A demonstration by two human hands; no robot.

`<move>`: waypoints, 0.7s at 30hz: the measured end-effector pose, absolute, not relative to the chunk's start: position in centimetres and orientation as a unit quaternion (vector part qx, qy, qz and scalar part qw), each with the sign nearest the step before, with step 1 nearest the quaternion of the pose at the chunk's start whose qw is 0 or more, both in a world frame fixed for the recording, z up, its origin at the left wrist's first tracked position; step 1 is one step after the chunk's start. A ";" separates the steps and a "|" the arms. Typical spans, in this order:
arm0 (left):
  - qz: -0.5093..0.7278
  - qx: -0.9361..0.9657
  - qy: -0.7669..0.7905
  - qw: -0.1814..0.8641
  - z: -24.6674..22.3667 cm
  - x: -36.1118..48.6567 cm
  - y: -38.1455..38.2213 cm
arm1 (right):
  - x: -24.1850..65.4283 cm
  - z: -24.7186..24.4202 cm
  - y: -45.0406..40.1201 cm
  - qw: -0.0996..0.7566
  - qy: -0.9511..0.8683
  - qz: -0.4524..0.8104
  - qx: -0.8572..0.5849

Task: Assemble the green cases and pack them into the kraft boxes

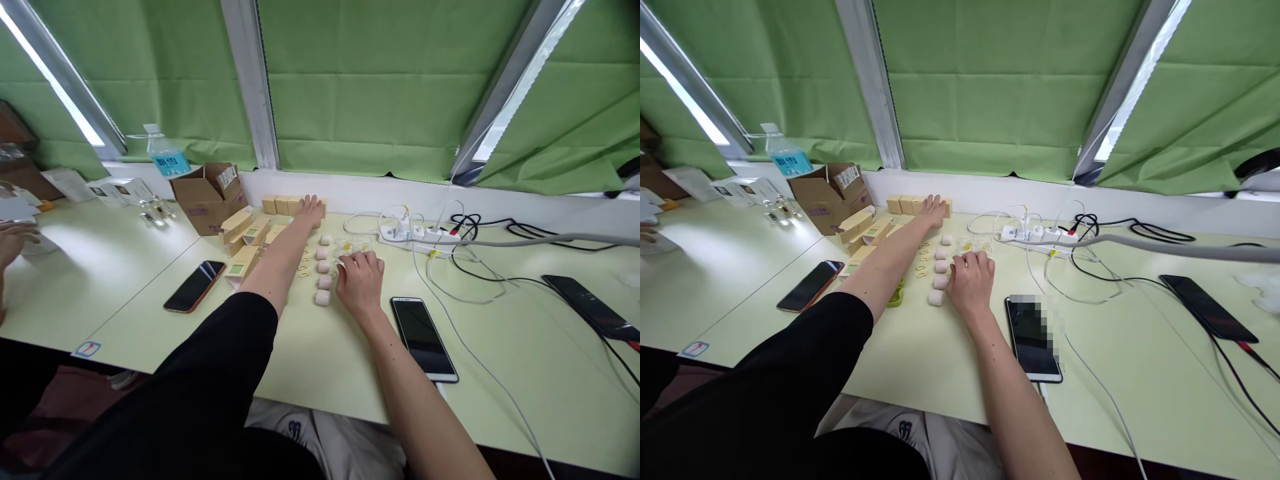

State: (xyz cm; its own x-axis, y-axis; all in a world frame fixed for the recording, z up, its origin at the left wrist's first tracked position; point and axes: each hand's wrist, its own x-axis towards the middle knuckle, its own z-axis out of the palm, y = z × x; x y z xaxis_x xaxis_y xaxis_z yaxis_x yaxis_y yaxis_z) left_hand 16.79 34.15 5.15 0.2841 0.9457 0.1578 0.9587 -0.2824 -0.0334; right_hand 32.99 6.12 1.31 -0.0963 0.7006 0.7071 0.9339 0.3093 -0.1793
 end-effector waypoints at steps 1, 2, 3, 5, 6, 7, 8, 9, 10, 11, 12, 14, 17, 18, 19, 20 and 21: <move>-0.057 -0.800 -0.594 0.064 5.0 16.9 34.4 | 33.0 1.3 6.1 0.363 -0.723 -0.160 -0.565; -0.061 -0.801 -0.592 0.069 5.0 17.0 34.6 | 33.1 1.3 6.1 0.363 -0.723 -0.160 -0.565; -0.066 -0.802 -0.589 0.073 4.9 17.2 34.8 | 33.1 1.3 6.1 0.364 -0.723 -0.160 -0.566; -0.073 -0.805 -0.583 0.078 5.0 17.4 35.0 | 33.2 1.3 6.1 0.362 -0.723 -0.158 -0.567; -0.075 -0.808 -0.580 0.079 5.0 17.6 35.0 | 33.2 1.3 6.1 0.360 -0.723 -0.157 -0.568; -0.076 -0.810 -0.576 0.078 5.1 17.7 35.0 | 33.2 1.3 6.1 0.358 -0.723 -0.155 -0.570; -0.077 -0.812 -0.574 0.078 5.1 17.8 34.9 | 33.2 1.3 6.0 0.356 -0.724 -0.154 -0.570; -0.079 -0.812 -0.572 0.078 5.2 17.8 34.7 | 33.2 1.3 6.0 0.353 -0.725 -0.152 -0.571; -0.082 -0.812 -0.573 0.078 5.2 17.9 34.5 | 33.1 1.3 6.0 0.351 -0.726 -0.152 -0.572; -0.087 -0.810 -0.574 0.078 5.3 17.8 34.4 | 33.1 1.3 6.0 0.348 -0.726 -0.151 -0.573; -0.092 -0.808 -0.576 0.079 5.3 17.8 34.2 | 33.1 1.3 6.0 0.346 -0.726 -0.150 -0.575; -0.097 -0.805 -0.580 0.079 5.3 17.7 33.9 | 33.0 1.2 6.0 0.345 -0.726 -0.147 -0.576; -0.087 -0.804 -0.584 0.067 5.1 17.5 33.8 | 33.0 1.2 6.0 0.351 -0.725 -0.146 -0.574; -0.083 -0.804 -0.586 0.064 5.0 17.4 33.7 | 33.0 1.1 6.0 0.354 -0.725 -0.146 -0.572; -0.080 -0.803 -0.587 0.062 4.9 17.4 33.7 | 32.9 1.1 6.0 0.356 -0.725 -0.147 -0.570; -0.080 -0.802 -0.588 0.062 4.8 17.4 33.7 | 32.9 1.0 6.0 0.358 -0.726 -0.148 -0.568; -0.080 -0.802 -0.589 0.064 4.8 17.4 33.6 | 32.9 1.0 6.0 0.360 -0.726 -0.150 -0.566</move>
State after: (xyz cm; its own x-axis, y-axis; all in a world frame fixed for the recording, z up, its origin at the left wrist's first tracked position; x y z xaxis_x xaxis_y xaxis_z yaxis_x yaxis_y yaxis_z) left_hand 17.38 33.64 4.81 0.2931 0.9340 0.2042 0.9546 -0.2979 -0.0076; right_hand 32.91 6.03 1.00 -0.0996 0.7150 0.6920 0.9303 0.3137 -0.1902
